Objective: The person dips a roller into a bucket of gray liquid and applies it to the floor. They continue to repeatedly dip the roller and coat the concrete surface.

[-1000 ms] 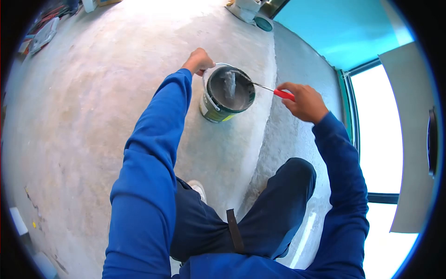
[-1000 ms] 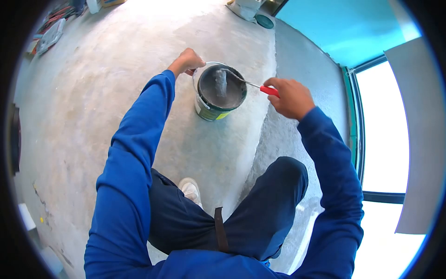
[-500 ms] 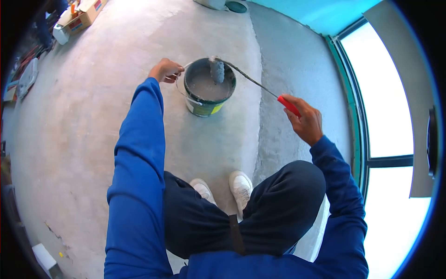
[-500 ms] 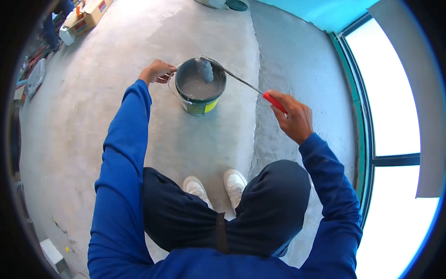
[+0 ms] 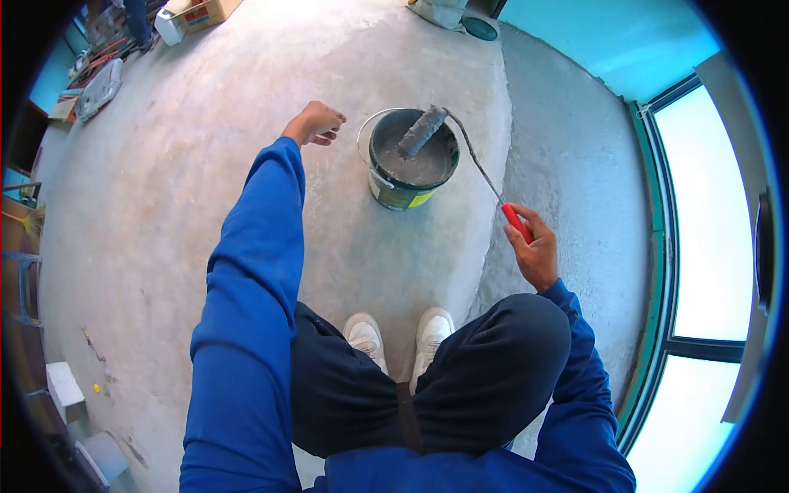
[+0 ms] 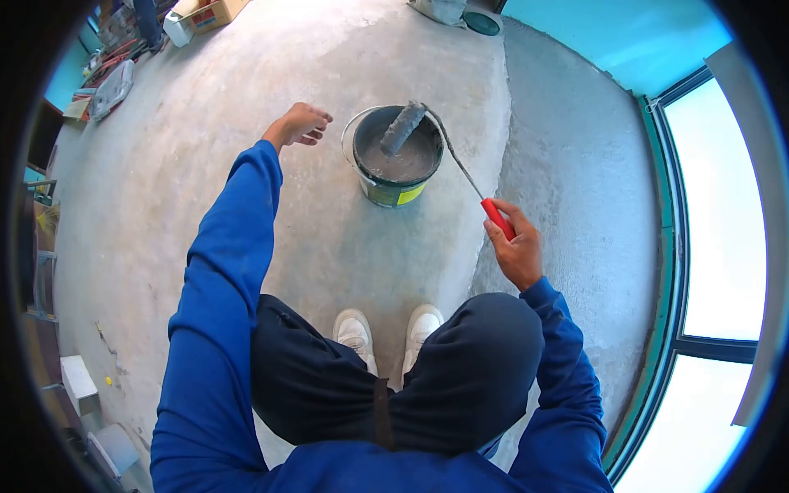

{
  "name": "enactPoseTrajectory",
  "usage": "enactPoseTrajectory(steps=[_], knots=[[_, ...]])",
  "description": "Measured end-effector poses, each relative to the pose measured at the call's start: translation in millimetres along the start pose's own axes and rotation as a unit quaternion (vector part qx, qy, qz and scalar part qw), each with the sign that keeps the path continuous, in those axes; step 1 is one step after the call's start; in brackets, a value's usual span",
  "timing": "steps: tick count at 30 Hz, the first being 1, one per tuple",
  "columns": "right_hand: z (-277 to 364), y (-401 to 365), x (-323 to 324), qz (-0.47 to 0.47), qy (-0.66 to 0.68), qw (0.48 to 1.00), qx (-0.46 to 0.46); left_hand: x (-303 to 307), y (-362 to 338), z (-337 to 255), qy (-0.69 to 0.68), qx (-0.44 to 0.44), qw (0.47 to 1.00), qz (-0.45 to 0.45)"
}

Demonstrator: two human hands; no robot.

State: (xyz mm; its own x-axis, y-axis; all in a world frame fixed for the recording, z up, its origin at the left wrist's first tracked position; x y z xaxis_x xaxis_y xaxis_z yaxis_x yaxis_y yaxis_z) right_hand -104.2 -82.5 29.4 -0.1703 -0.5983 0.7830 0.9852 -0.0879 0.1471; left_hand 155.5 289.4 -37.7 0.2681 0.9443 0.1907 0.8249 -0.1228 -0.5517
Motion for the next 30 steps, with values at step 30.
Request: enactPoseTrajectory(steps=[30], knots=[[-21,-6,-35,0.328,0.463,0.780,-0.265,60,14,-8,0.230,0.080,0.963,-0.111]])
Point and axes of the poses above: each hand's wrist, its own y-axis towards the middle knuckle, its own x-axis out of the back of the hand, z = x × y, the point moved 3 cm from there along y, towards the middle knuckle, and after that the axes turned 12 degrees about -y, right-handed, at the moved point
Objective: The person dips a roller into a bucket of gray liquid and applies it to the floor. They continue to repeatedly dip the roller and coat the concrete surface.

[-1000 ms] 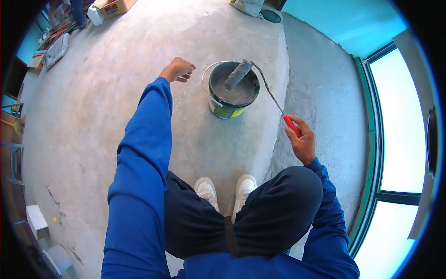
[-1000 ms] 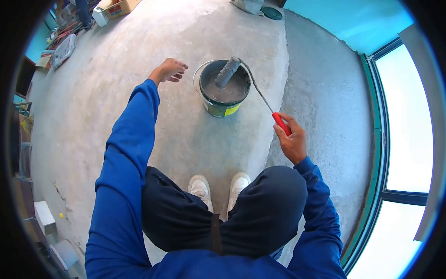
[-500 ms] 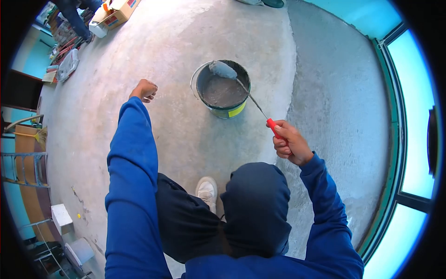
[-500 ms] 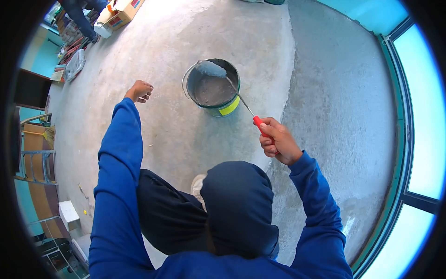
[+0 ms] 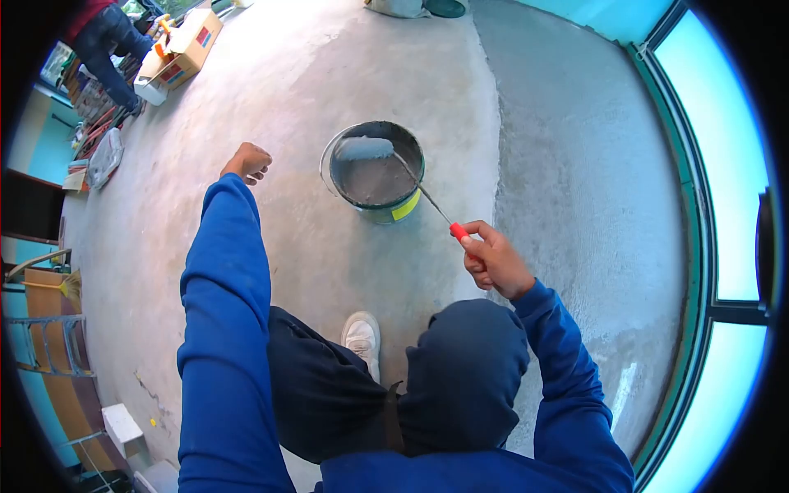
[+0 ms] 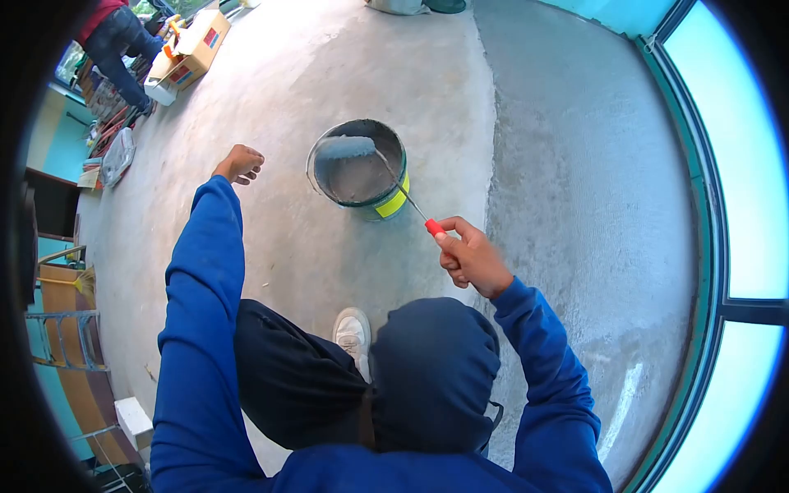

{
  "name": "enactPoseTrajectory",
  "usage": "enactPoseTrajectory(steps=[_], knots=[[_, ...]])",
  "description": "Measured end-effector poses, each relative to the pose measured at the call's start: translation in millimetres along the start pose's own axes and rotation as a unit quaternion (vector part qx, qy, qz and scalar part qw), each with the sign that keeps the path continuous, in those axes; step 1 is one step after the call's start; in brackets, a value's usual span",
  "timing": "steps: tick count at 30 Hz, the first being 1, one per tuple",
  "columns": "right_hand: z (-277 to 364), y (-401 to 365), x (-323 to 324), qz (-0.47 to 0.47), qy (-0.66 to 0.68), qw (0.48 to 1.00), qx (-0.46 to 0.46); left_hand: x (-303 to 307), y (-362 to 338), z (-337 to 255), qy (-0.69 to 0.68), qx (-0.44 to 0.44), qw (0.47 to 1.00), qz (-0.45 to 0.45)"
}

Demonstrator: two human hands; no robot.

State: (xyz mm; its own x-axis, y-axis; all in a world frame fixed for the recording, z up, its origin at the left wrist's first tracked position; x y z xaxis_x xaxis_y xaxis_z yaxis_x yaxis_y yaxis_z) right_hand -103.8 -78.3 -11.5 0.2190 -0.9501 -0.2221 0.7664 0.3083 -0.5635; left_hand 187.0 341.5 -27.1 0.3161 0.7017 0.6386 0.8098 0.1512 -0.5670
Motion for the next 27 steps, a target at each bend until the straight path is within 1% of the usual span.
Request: enactPoseTrajectory(steps=[1,3,4,6,8,9,10,13,16,19,22,24,25,26,27], knots=[[-4,4,0,-0.043,-0.065,0.995,0.056,-1,6,-2,-0.002,-0.008,1.000,0.006],[-8,9,-7,-0.125,-0.196,0.959,0.161,-3,12,-6,-0.026,-0.022,0.999,0.006],[-7,6,-8,-0.171,-0.259,0.934,0.179,-4,14,-6,-0.039,-0.028,0.999,0.006],[11,-8,-18,-0.257,-0.380,0.863,0.213,-7,23,-3,-0.036,-0.025,0.999,0.015],[21,-15,-21,-0.309,-0.461,0.794,0.248,-13,26,1,-0.032,-0.027,0.999,0.021],[26,-18,-23,-0.332,-0.498,0.756,0.264,-14,24,1,-0.030,-0.031,0.999,0.021],[31,-21,-24,-0.348,-0.532,0.728,0.256,-14,23,0,-0.027,-0.035,0.999,0.019],[36,-25,-23,-0.372,-0.574,0.655,0.320,-11,30,3,-0.017,-0.042,0.999,0.018],[39,-29,-24,-0.381,-0.597,0.640,0.298,-8,31,5,-0.011,-0.046,0.999,0.016],[39,-30,-23,-0.387,-0.615,0.618,0.301,-7,38,7,-0.008,-0.027,0.999,0.017],[41,-30,-27,-0.392,-0.562,0.650,0.329,-6,40,9,0.000,-0.027,1.000,0.010],[23,-19,-13,-0.341,-0.448,0.773,0.293,-5,39,9,-0.001,-0.028,1.000,0.011],[15,-14,-7,-0.312,-0.384,0.825,0.272,-4,38,8,-0.001,-0.029,1.000,0.011],[13,-14,-7,-0.274,-0.316,0.881,0.220,-3,39,8,0.001,-0.028,1.000,0.011],[14,-17,-10,-0.233,-0.244,0.927,0.165,-4,39,8,0.003,-0.026,1.000,0.012]])
Point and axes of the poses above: each hand's wrist, its own y-axis towards the middle knuckle, its own x-axis out of the back of the hand, z = x × y, the point moved 3 cm from there along y, towards the middle knuckle, and after that the axes turned 12 degrees about -y, right-handed, at the moved point
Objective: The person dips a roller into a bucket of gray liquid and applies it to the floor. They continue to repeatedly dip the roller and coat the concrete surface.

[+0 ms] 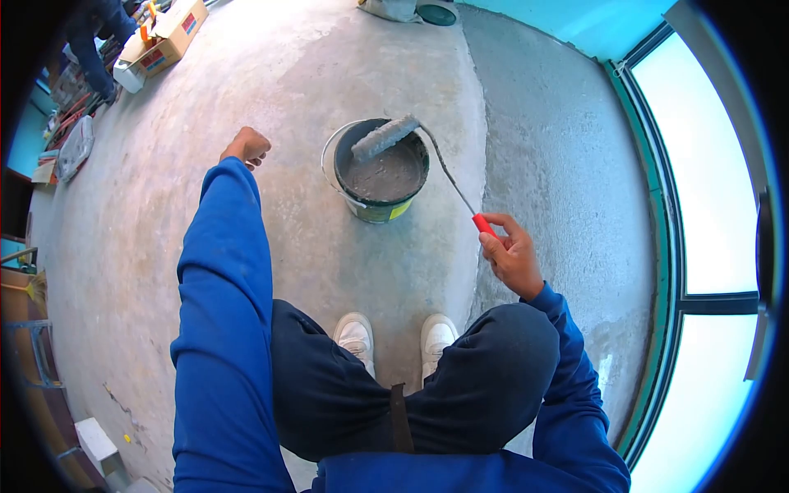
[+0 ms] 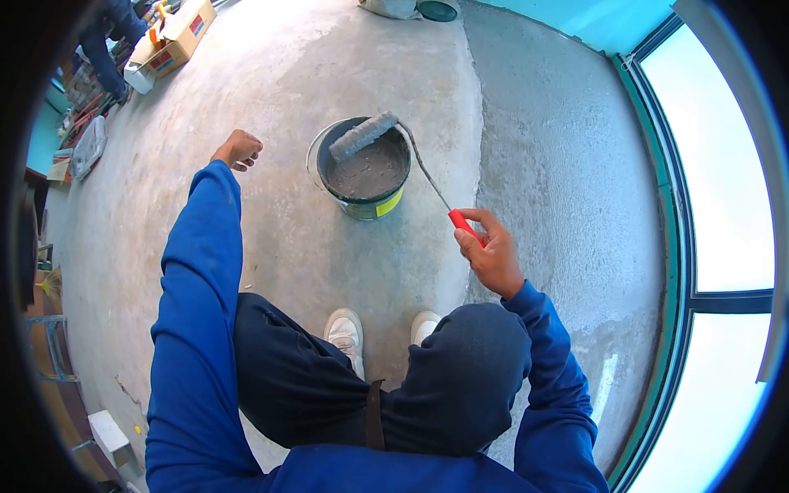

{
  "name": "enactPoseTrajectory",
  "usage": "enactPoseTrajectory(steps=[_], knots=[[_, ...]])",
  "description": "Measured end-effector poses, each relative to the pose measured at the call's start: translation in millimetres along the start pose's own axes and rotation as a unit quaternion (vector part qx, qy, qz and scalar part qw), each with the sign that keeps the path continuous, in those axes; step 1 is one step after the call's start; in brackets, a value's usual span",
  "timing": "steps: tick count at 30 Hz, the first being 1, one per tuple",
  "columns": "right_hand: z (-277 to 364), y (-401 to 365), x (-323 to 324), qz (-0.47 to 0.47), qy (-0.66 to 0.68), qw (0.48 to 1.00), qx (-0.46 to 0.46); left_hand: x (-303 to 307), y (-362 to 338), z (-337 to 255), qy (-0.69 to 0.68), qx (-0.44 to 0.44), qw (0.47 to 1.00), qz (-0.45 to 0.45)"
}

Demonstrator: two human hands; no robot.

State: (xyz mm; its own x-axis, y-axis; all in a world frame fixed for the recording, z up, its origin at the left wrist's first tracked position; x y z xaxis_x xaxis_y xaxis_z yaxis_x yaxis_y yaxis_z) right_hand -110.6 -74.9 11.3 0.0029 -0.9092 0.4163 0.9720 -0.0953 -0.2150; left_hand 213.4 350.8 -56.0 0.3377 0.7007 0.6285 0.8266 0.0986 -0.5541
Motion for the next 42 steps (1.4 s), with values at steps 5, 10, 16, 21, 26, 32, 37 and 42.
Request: enactPoseTrajectory(steps=[5,10,16,21,26,32,37,42], knots=[[-2,-8,-10,0.152,0.229,0.950,-0.147,1,-5,-1,0.004,-0.005,1.000,0.000],[-8,-13,-23,0.260,0.400,0.855,-0.203,1,1,2,0.002,0.002,1.000,0.005],[-6,-12,-29,0.269,0.451,0.824,-0.212,0,1,3,0.005,0.002,1.000,0.002],[-10,-10,-31,0.281,0.467,0.810,-0.218,-1,1,3,0.001,-0.001,1.000,0.004],[-8,-9,-34,0.290,0.466,0.808,-0.213,-1,-1,2,0.004,-0.001,1.000,0.001],[-5,-8,-32,0.287,0.466,0.813,-0.196,0,-2,3,0.006,0.001,1.000,0.001],[-2,-7,-26,0.276,0.448,0.832,-0.178,0,-1,3,0.004,0.002,1.000,0.003],[2,-6,-19,0.170,0.239,0.946,-0.138,1,0,2,0.007,0.005,1.000,0.003]])
Point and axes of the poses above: each hand's wrist, its own y-axis towards the middle knuckle, its own x-axis out of the back of the hand, z = x × y, the point moved 3 cm from there along y, towards the middle knuckle, and after that the axes turned 12 degrees about -y, right-handed, at the moved point
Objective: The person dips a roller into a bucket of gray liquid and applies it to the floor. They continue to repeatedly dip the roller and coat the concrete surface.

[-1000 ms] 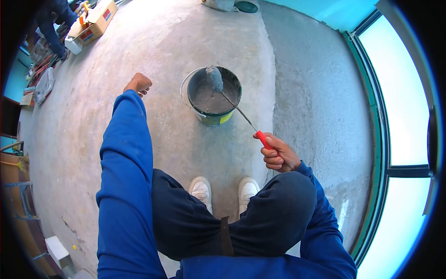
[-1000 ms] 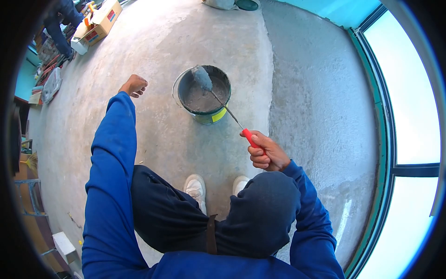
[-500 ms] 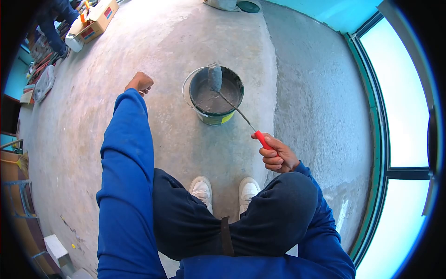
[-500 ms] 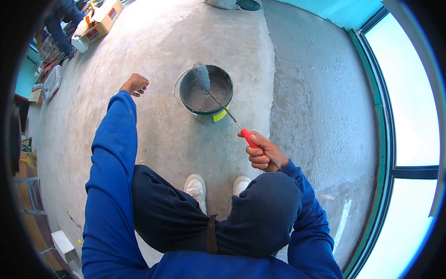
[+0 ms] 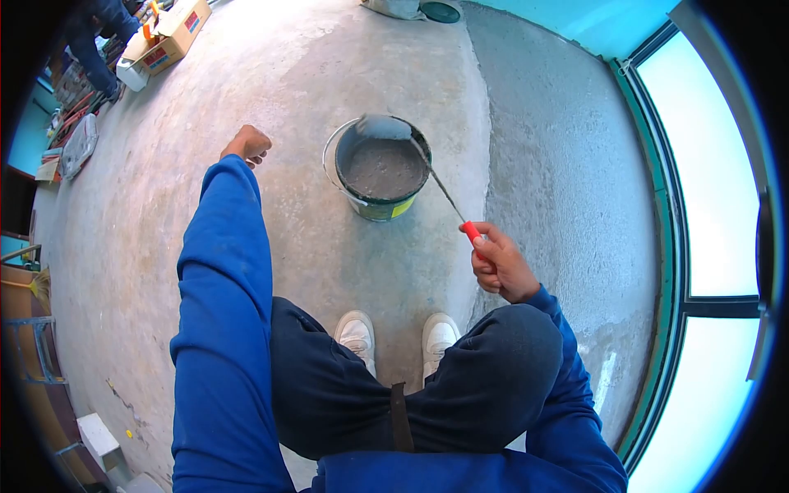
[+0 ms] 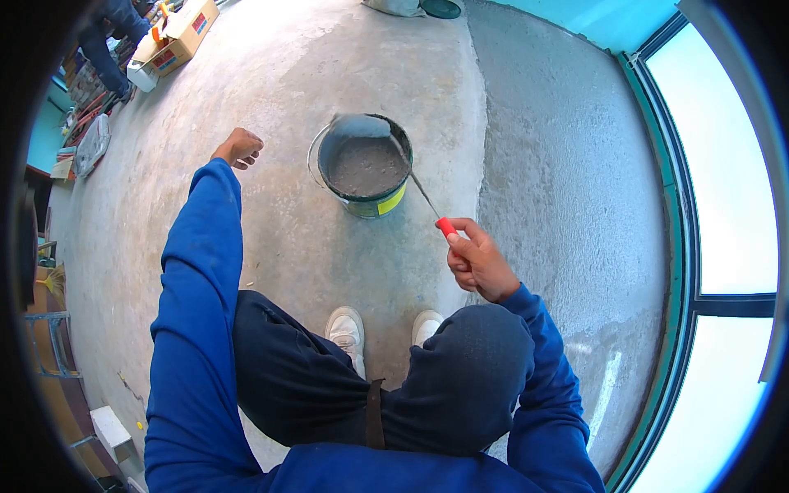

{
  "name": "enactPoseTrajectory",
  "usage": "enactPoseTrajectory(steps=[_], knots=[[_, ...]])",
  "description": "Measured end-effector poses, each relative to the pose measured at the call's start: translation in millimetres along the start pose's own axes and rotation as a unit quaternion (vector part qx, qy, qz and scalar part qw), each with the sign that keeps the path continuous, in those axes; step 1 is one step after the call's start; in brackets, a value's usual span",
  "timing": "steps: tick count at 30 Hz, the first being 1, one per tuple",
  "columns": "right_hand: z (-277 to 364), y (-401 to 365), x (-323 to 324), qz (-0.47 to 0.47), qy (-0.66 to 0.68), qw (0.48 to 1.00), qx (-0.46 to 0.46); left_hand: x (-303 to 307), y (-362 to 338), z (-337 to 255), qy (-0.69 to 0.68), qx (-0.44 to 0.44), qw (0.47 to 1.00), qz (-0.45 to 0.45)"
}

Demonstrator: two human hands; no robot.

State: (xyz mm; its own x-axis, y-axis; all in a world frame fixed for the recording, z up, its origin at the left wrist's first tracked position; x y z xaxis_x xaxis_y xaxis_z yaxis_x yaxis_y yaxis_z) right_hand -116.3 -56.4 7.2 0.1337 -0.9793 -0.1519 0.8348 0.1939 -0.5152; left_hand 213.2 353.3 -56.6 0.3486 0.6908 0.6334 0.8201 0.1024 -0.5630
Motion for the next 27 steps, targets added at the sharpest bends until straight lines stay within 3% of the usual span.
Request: enactPoseTrajectory(steps=[1,3,4,7,10,16,19,21,23,25,27], knots=[[-1,0,2,-0.043,-0.063,0.997,0.017,0,-1,-1,0.001,0.000,1.000,0.000],[-11,8,11,-0.143,-0.232,0.949,0.159,1,0,0,0.004,0.002,1.000,-0.001],[-13,9,13,-0.191,-0.312,0.902,0.227,1,1,0,0.005,0.003,1.000,-0.001],[10,-5,7,-0.302,-0.503,0.757,0.288,1,-3,-2,0.007,0.001,1.000,-0.004],[16,-9,5,-0.318,-0.541,0.706,0.330,1,-3,-2,0.005,-0.004,1.000,0.001],[14,-15,7,-0.340,-0.596,0.666,0.293,1,-5,-3,0.005,-0.003,1.000,0.000],[14,-11,7,-0.358,-0.513,0.696,0.353,1,-7,-3,0.007,-0.006,1.000,-0.002],[-7,-2,21,-0.280,-0.372,0.851,0.244,1,-6,-4,0.007,-0.006,1.000,-0.001],[-15,1,22,-0.187,-0.196,0.955,0.121,2,-5,-2,0.008,-0.007,1.000,-0.001],[-7,-7,12,-0.085,0.007,0.996,-0.008,3,-1,1,0.011,-0.011,1.000,0.001],[-10,-8,9,-0.011,0.111,0.993,-0.045,3,-2,2,0.004,-0.009,1.000,0.002]])
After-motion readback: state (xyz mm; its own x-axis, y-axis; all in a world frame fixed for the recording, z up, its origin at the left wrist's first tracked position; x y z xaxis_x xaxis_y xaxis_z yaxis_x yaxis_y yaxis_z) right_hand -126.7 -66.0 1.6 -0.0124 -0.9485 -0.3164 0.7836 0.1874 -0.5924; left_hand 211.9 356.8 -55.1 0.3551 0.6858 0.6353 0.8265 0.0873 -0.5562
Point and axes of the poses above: each hand's wrist, its own y-axis towards the middle knuckle, its own x-axis out of the back of the hand, z = x × y, the point moved 3 cm from there along y, towards the middle knuckle, and after that the axes turned 12 degrees about -y, right-handed, at the moved point
